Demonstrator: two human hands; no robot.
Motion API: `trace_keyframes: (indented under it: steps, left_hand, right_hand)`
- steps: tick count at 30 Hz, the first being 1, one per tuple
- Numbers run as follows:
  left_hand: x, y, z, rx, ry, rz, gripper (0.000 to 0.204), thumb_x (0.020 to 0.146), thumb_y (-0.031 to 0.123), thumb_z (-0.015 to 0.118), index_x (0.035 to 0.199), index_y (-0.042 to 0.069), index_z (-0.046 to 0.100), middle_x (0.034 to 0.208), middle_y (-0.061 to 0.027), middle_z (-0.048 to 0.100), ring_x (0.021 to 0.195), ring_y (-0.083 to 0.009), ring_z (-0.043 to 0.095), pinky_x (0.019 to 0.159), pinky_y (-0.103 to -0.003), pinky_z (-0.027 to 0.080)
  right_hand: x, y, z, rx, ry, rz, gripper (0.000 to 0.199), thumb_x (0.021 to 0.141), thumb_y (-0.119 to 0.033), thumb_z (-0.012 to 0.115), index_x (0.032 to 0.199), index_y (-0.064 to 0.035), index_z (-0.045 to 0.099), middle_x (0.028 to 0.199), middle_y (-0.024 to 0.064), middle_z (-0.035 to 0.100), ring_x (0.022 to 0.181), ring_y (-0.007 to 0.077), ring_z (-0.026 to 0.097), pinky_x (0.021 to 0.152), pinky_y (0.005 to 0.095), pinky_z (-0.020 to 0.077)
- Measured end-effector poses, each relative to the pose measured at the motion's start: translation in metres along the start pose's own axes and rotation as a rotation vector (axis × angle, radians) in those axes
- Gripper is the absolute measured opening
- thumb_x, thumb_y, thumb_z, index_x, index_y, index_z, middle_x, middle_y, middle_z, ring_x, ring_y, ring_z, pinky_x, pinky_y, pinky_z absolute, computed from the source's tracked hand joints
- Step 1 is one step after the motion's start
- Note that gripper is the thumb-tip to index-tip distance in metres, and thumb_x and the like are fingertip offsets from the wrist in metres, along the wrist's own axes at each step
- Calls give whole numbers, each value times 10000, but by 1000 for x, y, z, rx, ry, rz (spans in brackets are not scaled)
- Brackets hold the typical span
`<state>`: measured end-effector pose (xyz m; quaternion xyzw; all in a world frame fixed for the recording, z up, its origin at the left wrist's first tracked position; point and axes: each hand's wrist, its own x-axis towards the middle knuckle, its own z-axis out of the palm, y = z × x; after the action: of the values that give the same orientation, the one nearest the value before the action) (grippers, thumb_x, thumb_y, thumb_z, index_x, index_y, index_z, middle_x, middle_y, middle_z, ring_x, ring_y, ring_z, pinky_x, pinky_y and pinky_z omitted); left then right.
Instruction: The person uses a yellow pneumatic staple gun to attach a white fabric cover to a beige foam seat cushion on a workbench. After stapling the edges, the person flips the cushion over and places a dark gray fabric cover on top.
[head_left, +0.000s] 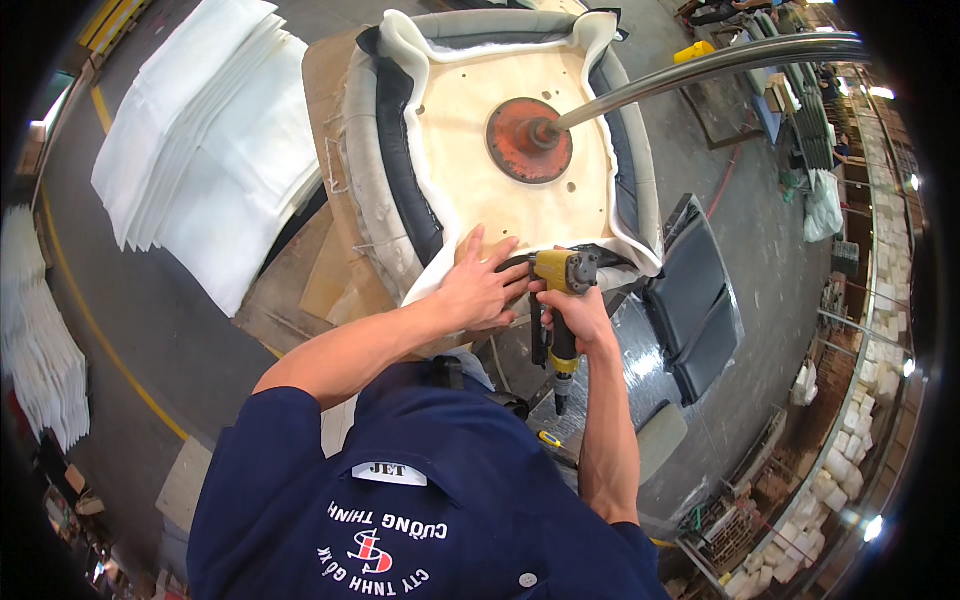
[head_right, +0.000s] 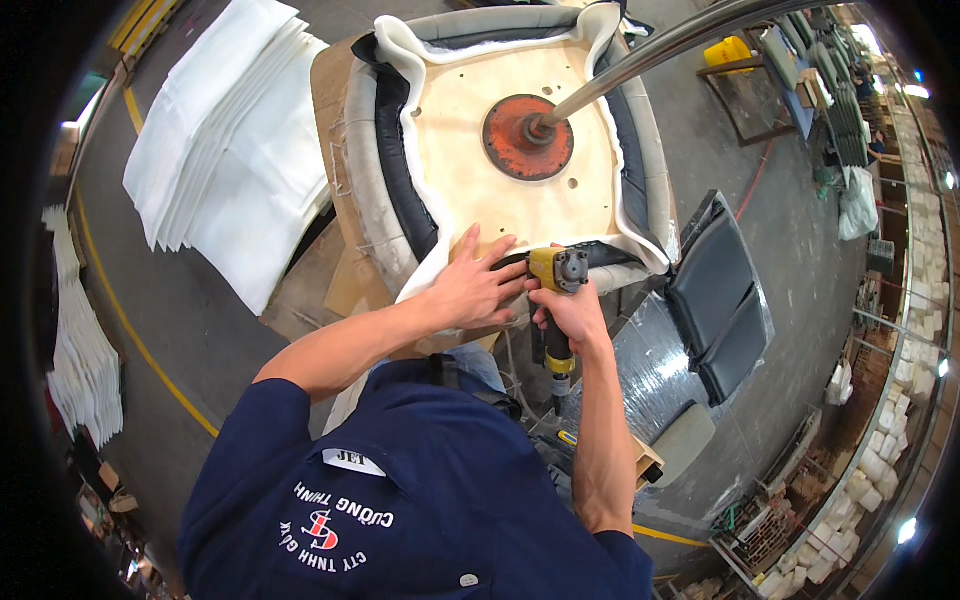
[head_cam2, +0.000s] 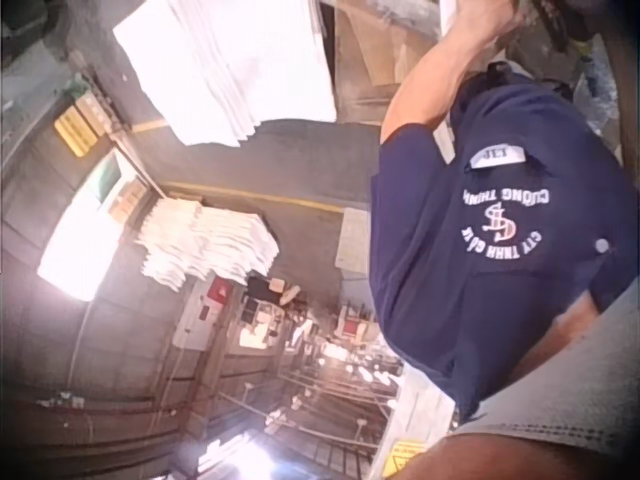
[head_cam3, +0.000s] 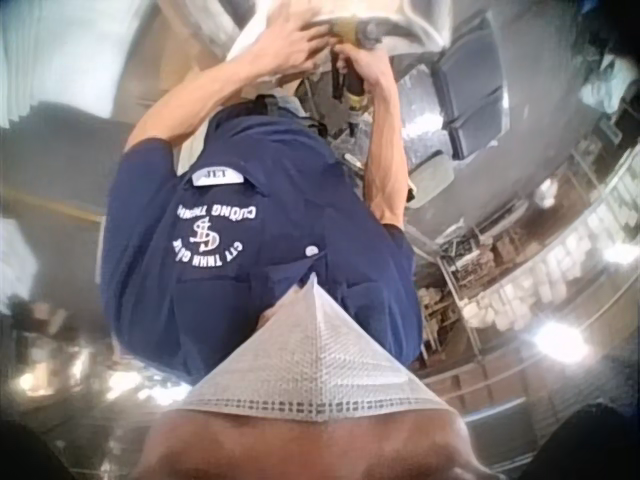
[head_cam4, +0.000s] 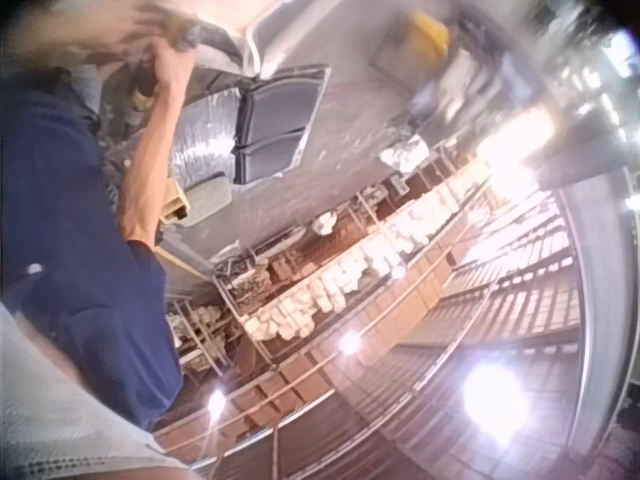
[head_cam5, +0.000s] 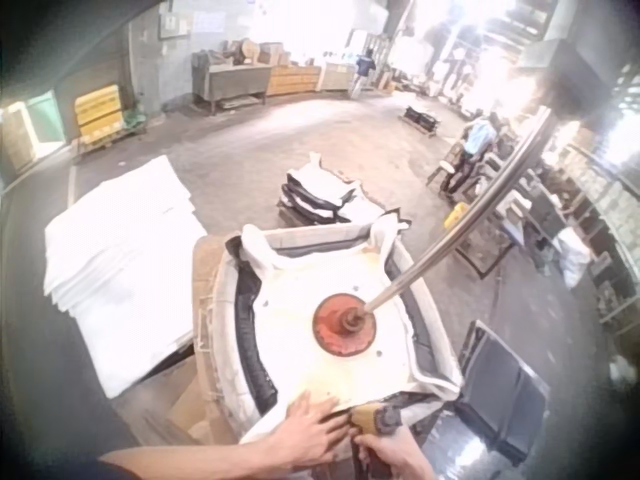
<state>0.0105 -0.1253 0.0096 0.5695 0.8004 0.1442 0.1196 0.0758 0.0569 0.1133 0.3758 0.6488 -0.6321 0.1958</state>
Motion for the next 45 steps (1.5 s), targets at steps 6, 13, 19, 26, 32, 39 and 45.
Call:
trace_keyframes:
  steps: [6,13,19,26,32,39,45]
  left_hand:
    - [0,2,0,-44,-36,-15,624,971,582,554,1492,240,559,1585,23,466,1577,-313,207,1169,-787,168]
    - [-3,1,-20,40,-99,5,583,970,545,557,1457,227,587,1544,19,514,1543,-322,286,1148,-778,224]
    - [-20,-24,-24,9,48,179,520,890,307,653,1405,244,630,1530,55,543,1463,-330,417,1157,-705,285]
    - [-39,-74,-63,87,-70,326,485,855,221,684,1339,198,663,1443,31,621,1381,-316,503,1180,-548,335]
    - [-52,-74,-80,485,-129,157,484,859,280,697,1337,217,662,1449,-11,608,1371,-319,506,1146,-585,353]
    - [-58,-13,-8,56,59,-590,429,991,409,586,1320,147,673,1488,-173,557,1399,-418,485,1055,-701,389]
    - [-93,-34,57,-228,335,-528,533,1125,356,420,1521,0,453,1551,-229,489,1444,-369,460,1186,-365,355]
  right_hand:
    - [6,-8,11,-121,-5,-19,715,836,52,685,1510,-55,470,947,89,693,585,135,617,513,299,524]
    - [13,12,0,-58,-37,-72,595,824,31,696,1396,-14,540,924,70,682,581,139,634,507,300,528]
    - [-34,99,-15,-14,67,-505,827,800,21,754,1558,-81,440,1267,91,648,1073,194,612,923,340,500]
    - [-115,238,-64,91,112,-349,900,777,35,829,1572,-93,427,1299,73,684,1177,160,621,1070,323,467]
    - [-68,452,-74,64,781,-252,977,755,83,754,1604,-172,343,1070,146,680,690,183,664,587,341,551]
    - [-19,528,-111,919,1065,186,1017,822,102,658,1663,-135,139,1017,154,657,624,194,641,553,341,535]
    - [25,587,-153,595,1426,442,963,862,-132,694,1657,-73,154,1486,269,507,1294,457,546,1106,549,424]
